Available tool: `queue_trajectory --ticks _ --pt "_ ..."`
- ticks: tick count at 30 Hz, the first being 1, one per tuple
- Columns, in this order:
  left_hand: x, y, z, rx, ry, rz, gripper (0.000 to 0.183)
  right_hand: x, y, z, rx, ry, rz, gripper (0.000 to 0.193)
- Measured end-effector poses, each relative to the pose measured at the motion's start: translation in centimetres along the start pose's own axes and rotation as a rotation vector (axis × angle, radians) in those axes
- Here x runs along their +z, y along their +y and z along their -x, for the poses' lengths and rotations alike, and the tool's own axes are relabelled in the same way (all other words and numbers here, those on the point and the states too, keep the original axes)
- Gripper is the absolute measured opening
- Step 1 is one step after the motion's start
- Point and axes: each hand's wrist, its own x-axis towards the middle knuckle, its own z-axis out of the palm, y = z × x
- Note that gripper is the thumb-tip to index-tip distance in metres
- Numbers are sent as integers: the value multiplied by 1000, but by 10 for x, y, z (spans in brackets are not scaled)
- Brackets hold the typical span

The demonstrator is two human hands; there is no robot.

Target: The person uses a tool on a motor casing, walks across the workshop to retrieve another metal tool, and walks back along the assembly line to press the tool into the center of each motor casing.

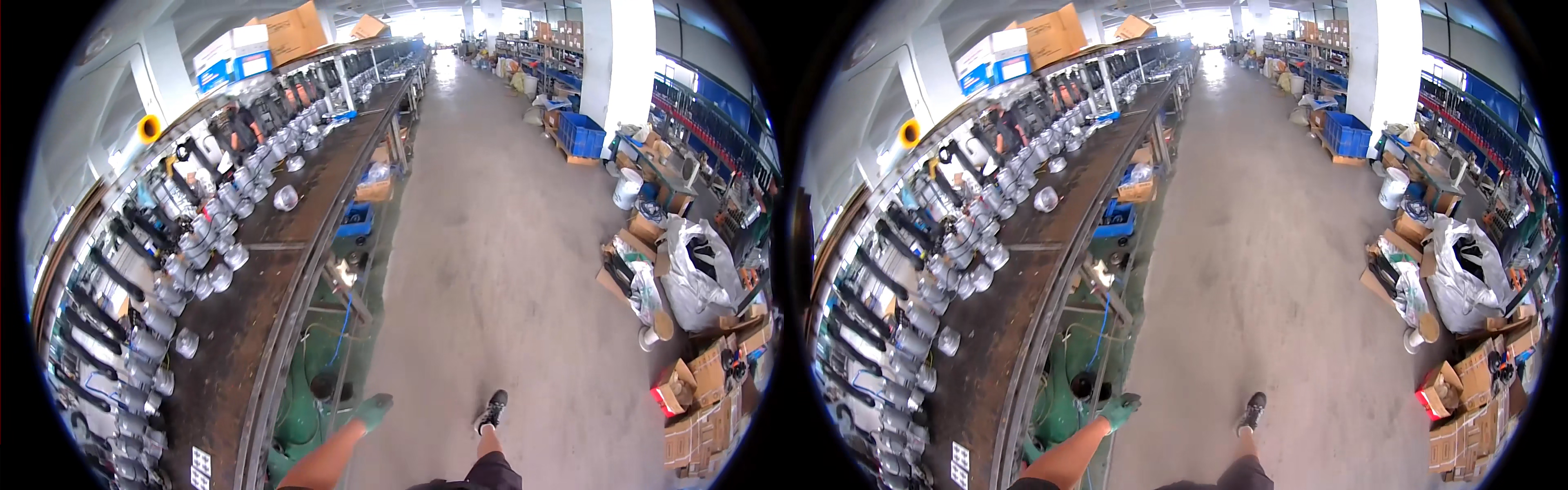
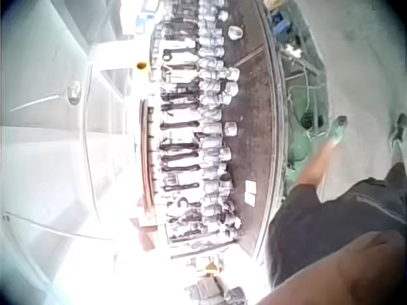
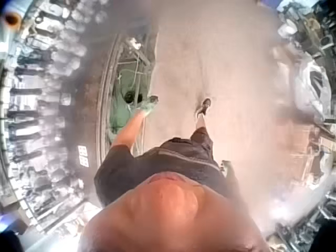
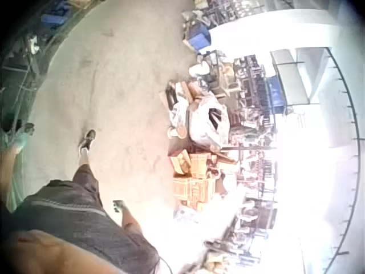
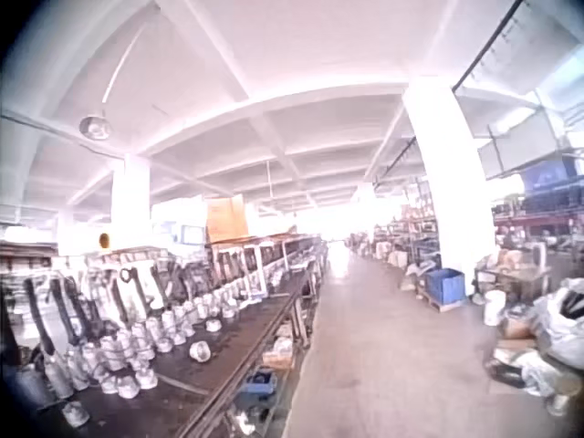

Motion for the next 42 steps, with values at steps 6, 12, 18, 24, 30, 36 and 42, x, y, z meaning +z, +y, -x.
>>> queue_trajectory --ticks 6,12,18,24,30,36,42 --pt "6 -106 -121 -402 -27 -209 32 28 -308 -213 127 117 269 26" --pt "-4 8 -309 -724 -100 10 30 234 -751 -218 -380 158 525 20" --pt "-22 96 -600 -688 -132 72 29 321 -1040 -292 -698 193 710 21" --pt "-117 147 -879 -279 -39 -205 28 386 -1206 -353 -137 -10 1084 29" --pt "-210 444 -1274 -27 40 -42 41 393 -1335 -463 16 150 235 16" --pt "-256 408 -1488 -200 191 260 23 488 -1639 -540 204 198 459 20" --pt "-251 472 -1626 -736 -127 75 22 666 -2064 -597 -267 87 402 17"
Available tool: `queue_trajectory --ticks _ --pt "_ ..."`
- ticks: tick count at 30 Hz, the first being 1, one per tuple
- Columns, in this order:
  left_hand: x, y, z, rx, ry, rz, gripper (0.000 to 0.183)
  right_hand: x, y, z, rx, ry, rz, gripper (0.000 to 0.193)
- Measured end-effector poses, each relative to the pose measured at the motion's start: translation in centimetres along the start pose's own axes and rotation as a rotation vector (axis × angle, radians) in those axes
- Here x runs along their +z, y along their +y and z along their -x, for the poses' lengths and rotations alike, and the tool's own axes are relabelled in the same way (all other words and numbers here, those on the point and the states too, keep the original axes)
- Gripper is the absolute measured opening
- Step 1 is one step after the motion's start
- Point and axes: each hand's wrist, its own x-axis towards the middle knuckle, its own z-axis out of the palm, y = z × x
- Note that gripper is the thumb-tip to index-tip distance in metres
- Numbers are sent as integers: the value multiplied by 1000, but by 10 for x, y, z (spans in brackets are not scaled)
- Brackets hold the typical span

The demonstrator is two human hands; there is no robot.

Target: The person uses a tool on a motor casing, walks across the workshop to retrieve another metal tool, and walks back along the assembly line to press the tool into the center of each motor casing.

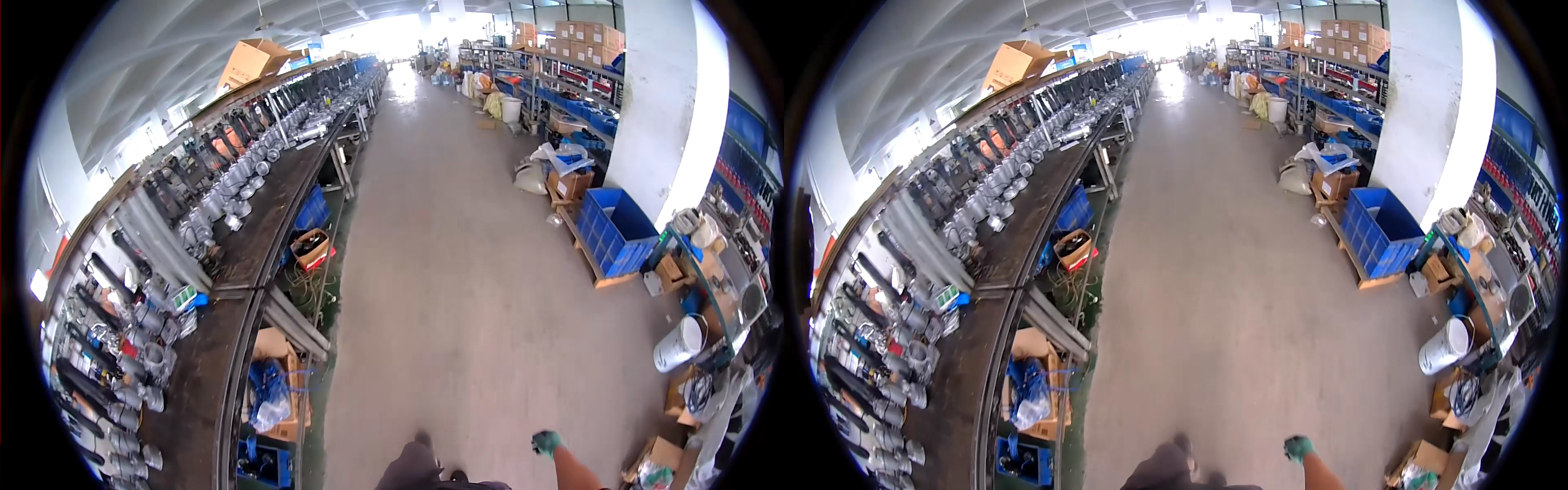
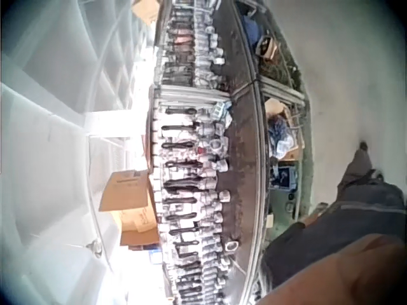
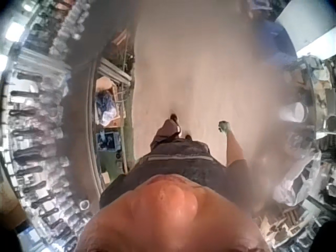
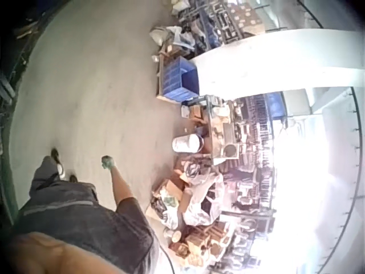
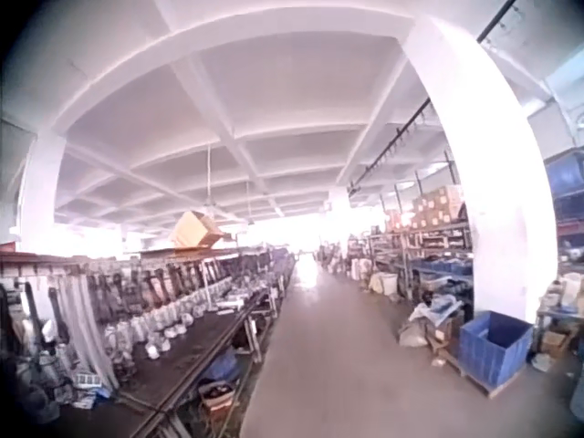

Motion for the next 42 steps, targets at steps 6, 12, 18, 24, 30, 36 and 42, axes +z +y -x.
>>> queue_trajectory --ticks 6,12,18,24,30,36,42 --pt "-36 282 -156 45 -59 -7 25 14 -349 -135 -403 50 186 20" --pt "-178 536 -340 248 77 -182 29 -19 -432 -301 103 -212 504 23" --pt "-283 1029 -411 762 319 54 43 -49 -533 -424 339 -63 -148 19" --pt "-321 1173 -546 501 390 -149 32 -80 -796 -616 369 -9 -22 26" --pt "-312 1231 -591 -55 57 -6 33 -16 -1305 -696 -109 -37 -25 18" --pt "-365 1462 -750 -73 31 36 31 -23 -1590 -836 -331 46 35 18" --pt "-511 1793 -976 147 311 -430 27 -17 -1745 -945 153 -58 353 22"
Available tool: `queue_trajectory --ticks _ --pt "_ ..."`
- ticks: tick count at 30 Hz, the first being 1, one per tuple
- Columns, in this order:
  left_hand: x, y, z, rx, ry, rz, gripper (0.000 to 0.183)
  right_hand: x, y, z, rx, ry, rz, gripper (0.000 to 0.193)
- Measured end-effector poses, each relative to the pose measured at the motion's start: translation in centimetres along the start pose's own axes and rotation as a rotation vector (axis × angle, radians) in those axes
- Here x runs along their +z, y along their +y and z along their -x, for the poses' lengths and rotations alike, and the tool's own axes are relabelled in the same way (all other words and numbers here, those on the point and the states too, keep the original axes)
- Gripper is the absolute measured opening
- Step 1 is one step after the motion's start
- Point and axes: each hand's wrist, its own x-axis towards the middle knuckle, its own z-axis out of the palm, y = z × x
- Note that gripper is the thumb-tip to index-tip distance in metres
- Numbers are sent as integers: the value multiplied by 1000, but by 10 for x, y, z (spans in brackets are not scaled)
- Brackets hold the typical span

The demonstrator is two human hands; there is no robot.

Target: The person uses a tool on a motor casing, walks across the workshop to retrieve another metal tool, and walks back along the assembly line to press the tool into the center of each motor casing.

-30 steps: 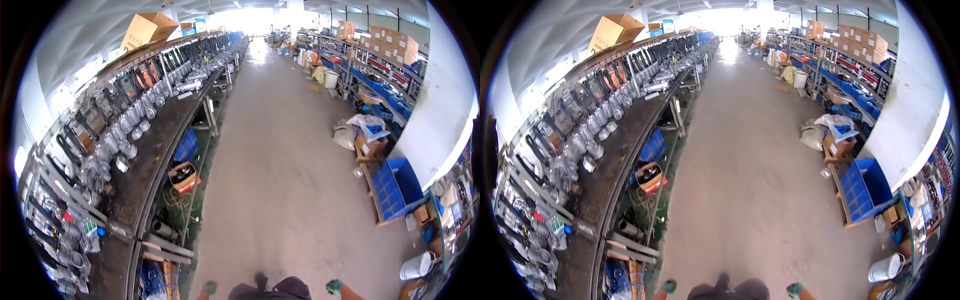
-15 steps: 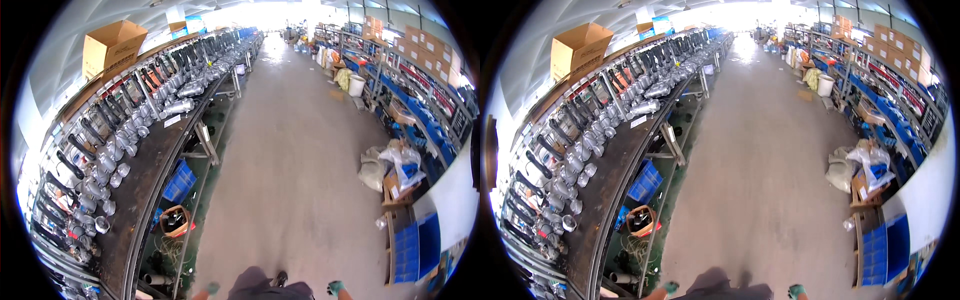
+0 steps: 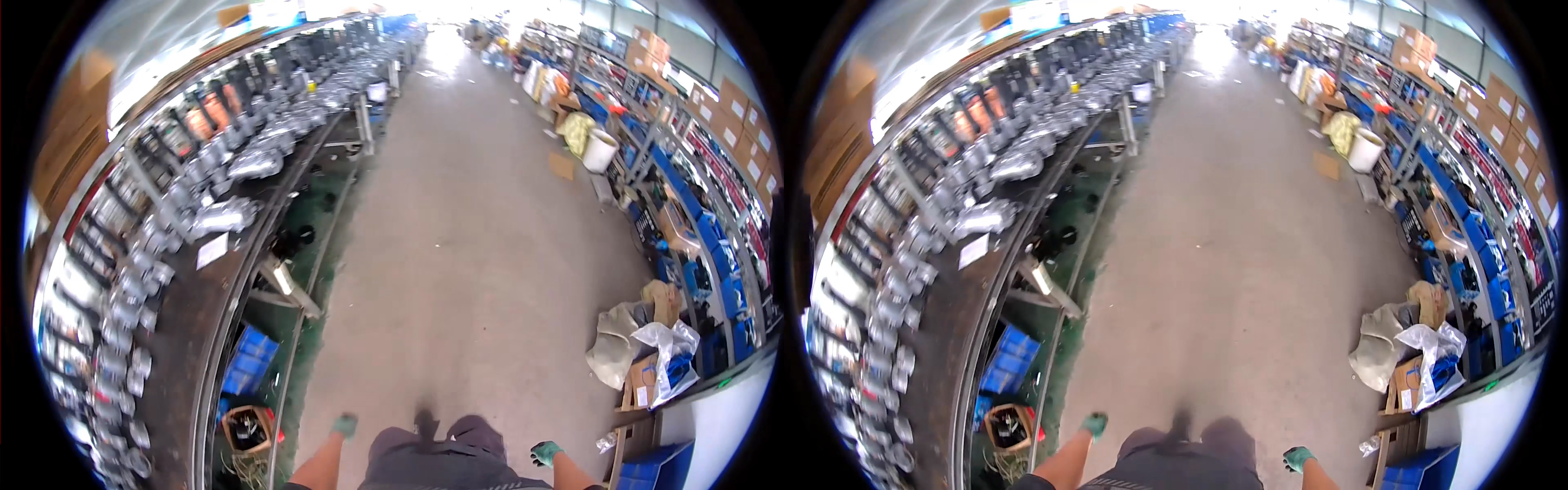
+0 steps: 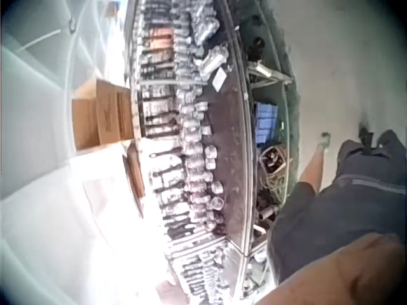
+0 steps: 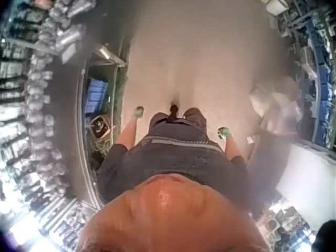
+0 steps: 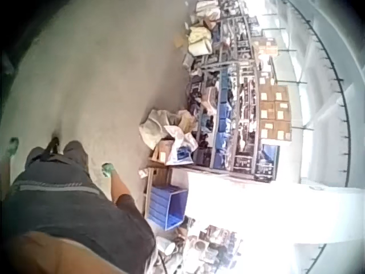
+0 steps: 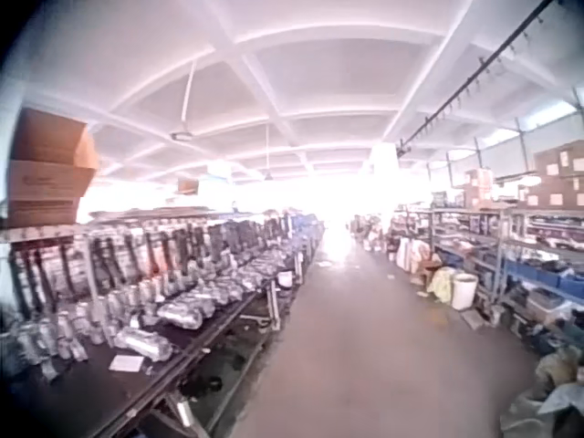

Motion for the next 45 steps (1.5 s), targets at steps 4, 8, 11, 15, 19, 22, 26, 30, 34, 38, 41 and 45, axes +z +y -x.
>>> queue_trajectory --ticks 4,8,11,15,19,22,26,30,34,38,41,45 --pt "-212 358 -99 509 51 781 35 -63 -79 -52 218 61 -238 25" --pt "-319 498 -231 596 221 531 35 -115 -197 -171 282 -75 -303 27" --pt "-289 472 -360 416 165 791 21 -181 -331 -266 293 -69 -241 25" --pt "-271 447 -381 -113 -202 379 27 -264 -593 -336 31 113 -314 20" --pt "-333 562 -446 -264 -325 427 29 -353 -901 -339 -320 90 -399 18" --pt "-380 660 -551 -282 -345 457 31 -402 -1063 -391 -546 141 -224 21" --pt "-466 819 -734 -223 -320 450 33 -463 -1167 -492 -301 118 -173 26" --pt "-576 975 -962 53 -33 506 36 -511 -1247 -535 0 18 -33 26" --pt "-761 1281 -1098 453 65 719 33 -572 -1263 -650 110 -3 -364 14" --pt "-893 1484 -1180 626 108 675 26 -629 -1394 -740 282 -27 -384 16" --pt "-878 1469 -1292 281 -16 915 27 -698 -1540 -838 214 -81 -68 18" --pt "-830 1423 -1343 -159 -208 362 27 -785 -1852 -899 -77 93 -65 18"
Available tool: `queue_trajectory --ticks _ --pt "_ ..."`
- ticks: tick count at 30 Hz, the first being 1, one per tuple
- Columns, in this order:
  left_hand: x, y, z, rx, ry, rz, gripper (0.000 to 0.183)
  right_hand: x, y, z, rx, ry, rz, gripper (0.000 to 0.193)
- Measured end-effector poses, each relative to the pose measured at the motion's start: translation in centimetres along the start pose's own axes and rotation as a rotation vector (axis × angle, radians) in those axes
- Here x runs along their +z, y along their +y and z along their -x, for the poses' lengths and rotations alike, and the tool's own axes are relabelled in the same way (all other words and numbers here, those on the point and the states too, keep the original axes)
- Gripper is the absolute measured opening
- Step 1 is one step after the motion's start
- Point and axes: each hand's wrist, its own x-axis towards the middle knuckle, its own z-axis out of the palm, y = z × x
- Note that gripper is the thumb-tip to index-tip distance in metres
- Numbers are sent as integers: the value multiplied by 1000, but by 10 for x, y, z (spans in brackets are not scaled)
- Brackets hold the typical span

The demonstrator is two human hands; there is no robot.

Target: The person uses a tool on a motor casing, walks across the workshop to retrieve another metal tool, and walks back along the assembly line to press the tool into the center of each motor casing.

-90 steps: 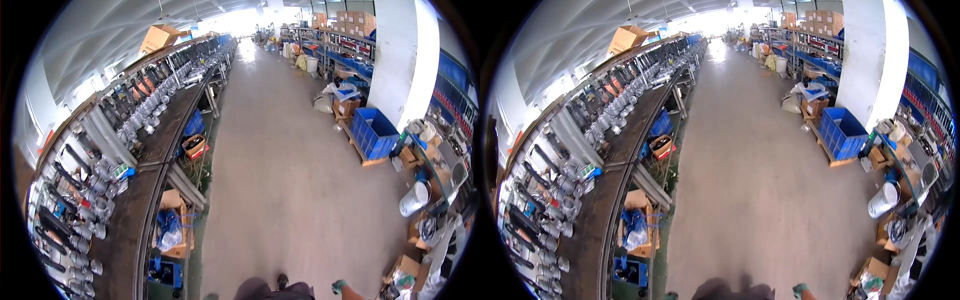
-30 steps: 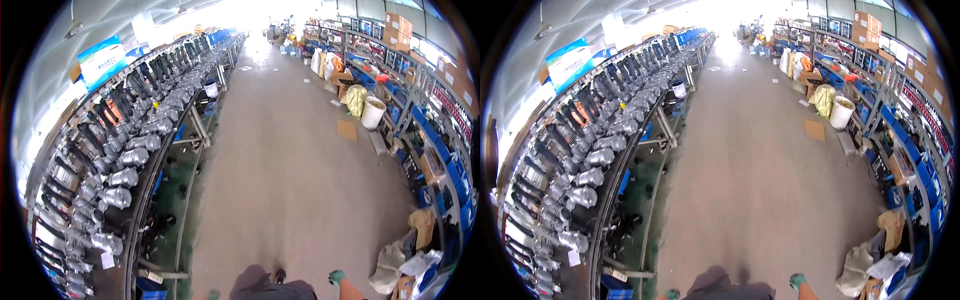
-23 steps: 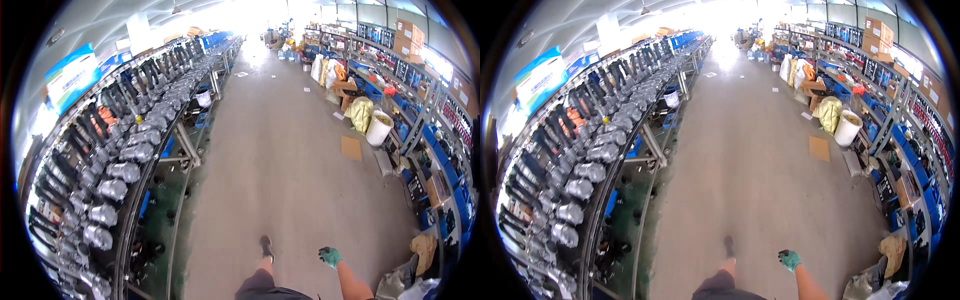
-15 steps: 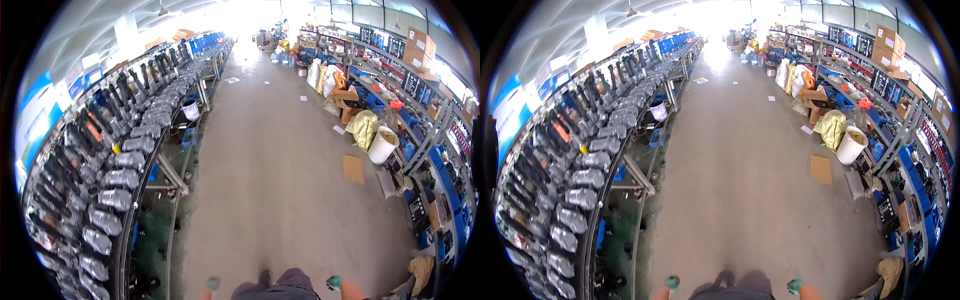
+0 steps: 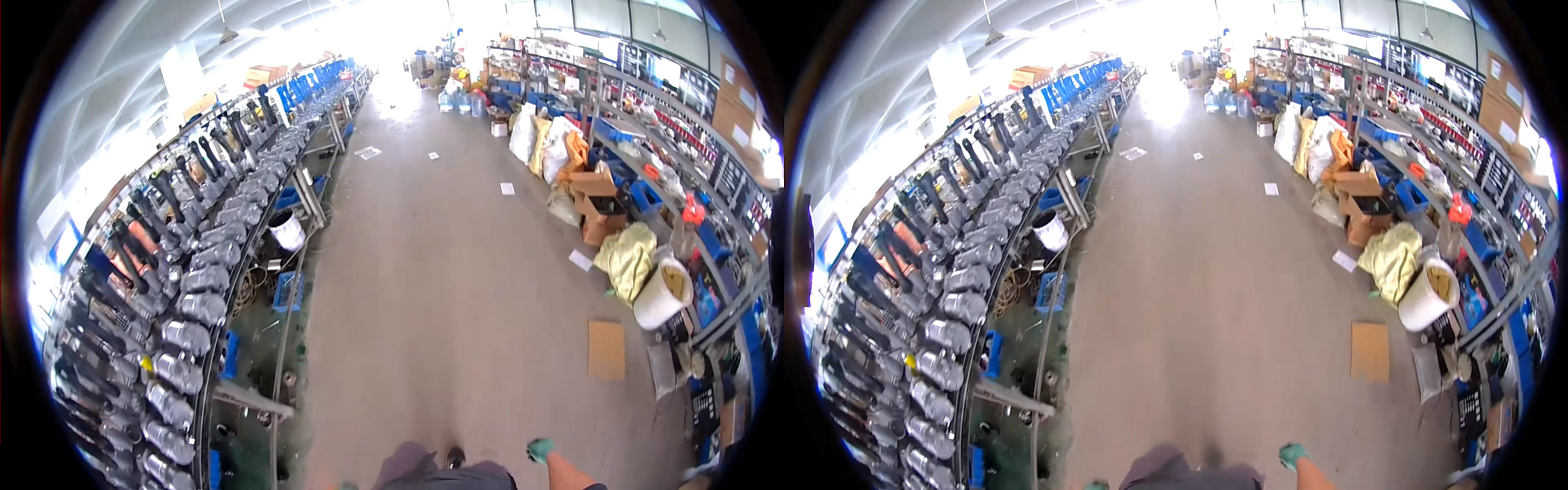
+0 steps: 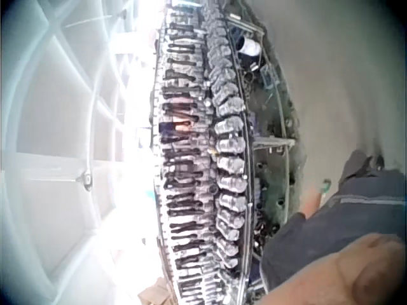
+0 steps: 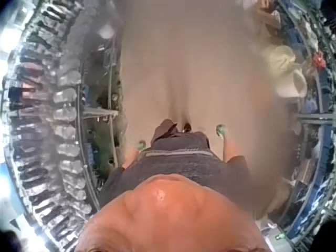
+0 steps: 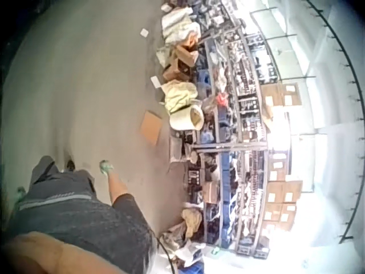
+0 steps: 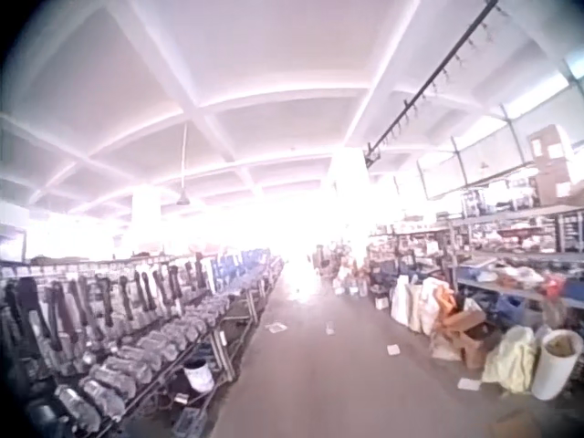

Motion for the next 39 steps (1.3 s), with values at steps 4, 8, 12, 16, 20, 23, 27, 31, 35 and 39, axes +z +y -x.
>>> queue_trajectory --ticks 4,8,12,16,20,23,27,31,35,39 --pt "-12 140 -43 -125 -135 72 26 -78 -330 -6 -306 -48 -204 23" --pt "-43 309 -150 -141 -146 134 25 -139 -521 -113 -526 46 -19 25" --pt "-102 504 -276 -49 -104 150 25 -186 -588 -192 -126 -38 10 23" --pt "-191 767 -414 413 171 338 22 -233 -652 -283 156 -79 209 22" --pt "-289 1146 -412 736 114 300 33 -292 -702 -381 298 -98 -288 17" --pt "-319 1311 -457 674 129 334 31 -352 -771 -507 307 -123 -252 14" --pt "-323 1236 -626 397 282 297 20 -402 -1038 -644 197 -141 1 19" --pt "-282 1272 -650 -67 -61 152 22 -466 -1361 -653 -93 10 -209 19" --pt "-310 1433 -724 -159 -128 167 24 -530 -1611 -732 -392 6 -149 20" --pt "-362 1630 -854 -165 -137 193 27 -576 -1785 -812 -376 67 -247 20"
